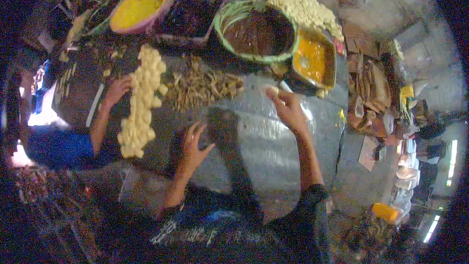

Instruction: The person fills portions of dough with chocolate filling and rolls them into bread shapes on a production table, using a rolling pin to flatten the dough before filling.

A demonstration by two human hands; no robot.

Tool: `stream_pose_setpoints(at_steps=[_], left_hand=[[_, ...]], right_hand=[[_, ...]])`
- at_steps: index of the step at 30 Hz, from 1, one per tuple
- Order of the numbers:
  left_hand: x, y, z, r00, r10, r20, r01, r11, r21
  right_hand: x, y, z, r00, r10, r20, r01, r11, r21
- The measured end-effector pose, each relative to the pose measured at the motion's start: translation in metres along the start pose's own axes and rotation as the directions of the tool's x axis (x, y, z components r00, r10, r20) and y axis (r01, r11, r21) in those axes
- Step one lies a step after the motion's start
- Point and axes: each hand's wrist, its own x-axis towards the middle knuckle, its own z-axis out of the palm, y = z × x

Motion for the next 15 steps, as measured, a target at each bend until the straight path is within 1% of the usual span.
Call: stream_pose_setpoints(at_steps=[1,3,4,5,7,10,13,14,15], left_hand=[[0.004,-0.014,-0.003,1.0,0.004,0.003,-0.005,0.998,0.055],[-0.002,-0.061,0.008,0.979,-0.077,0.19,0.093,0.992,-0.081],[-0.002,-0.078,0.014,0.951,-0.103,0.292,0.149,0.979,-0.141],[0.003,-0.081,0.01,0.943,-0.116,0.311,0.181,0.965,-0.191],[0.023,-0.075,-0.015,0.93,-0.152,0.335,0.254,0.924,-0.286],[0.056,-0.066,-0.051,0.883,-0.335,0.329,0.425,0.867,-0.261],[0.072,-0.09,-0.057,0.927,-0.299,0.225,0.346,0.915,-0.206],[0.079,-0.093,-0.06,0.94,-0.258,0.225,0.304,0.931,-0.203],[0.081,-0.101,-0.056,0.965,-0.204,0.162,0.234,0.954,-0.189]], right_hand=[[0.029,-0.009,0.001,0.999,-0.019,-0.034,0.021,0.998,0.063],[0.096,-0.02,-0.001,0.982,-0.16,-0.098,0.157,0.987,-0.04],[0.135,-0.008,-0.005,0.928,-0.356,-0.105,0.308,0.896,-0.32],[0.174,0.008,-0.01,0.845,-0.533,-0.042,0.416,0.705,-0.574],[0.235,0.021,-0.01,0.896,-0.441,-0.058,0.224,0.56,-0.798],[0.313,0.053,-0.012,0.864,-0.484,0.136,0.314,0.309,-0.898],[0.363,0.079,-0.002,0.891,-0.353,0.286,0.368,0.191,-0.91],[0.383,0.113,0.006,0.865,-0.353,0.358,0.378,-0.014,-0.926],[0.395,0.149,0.012,0.867,-0.319,0.382,0.372,-0.092,-0.923]])
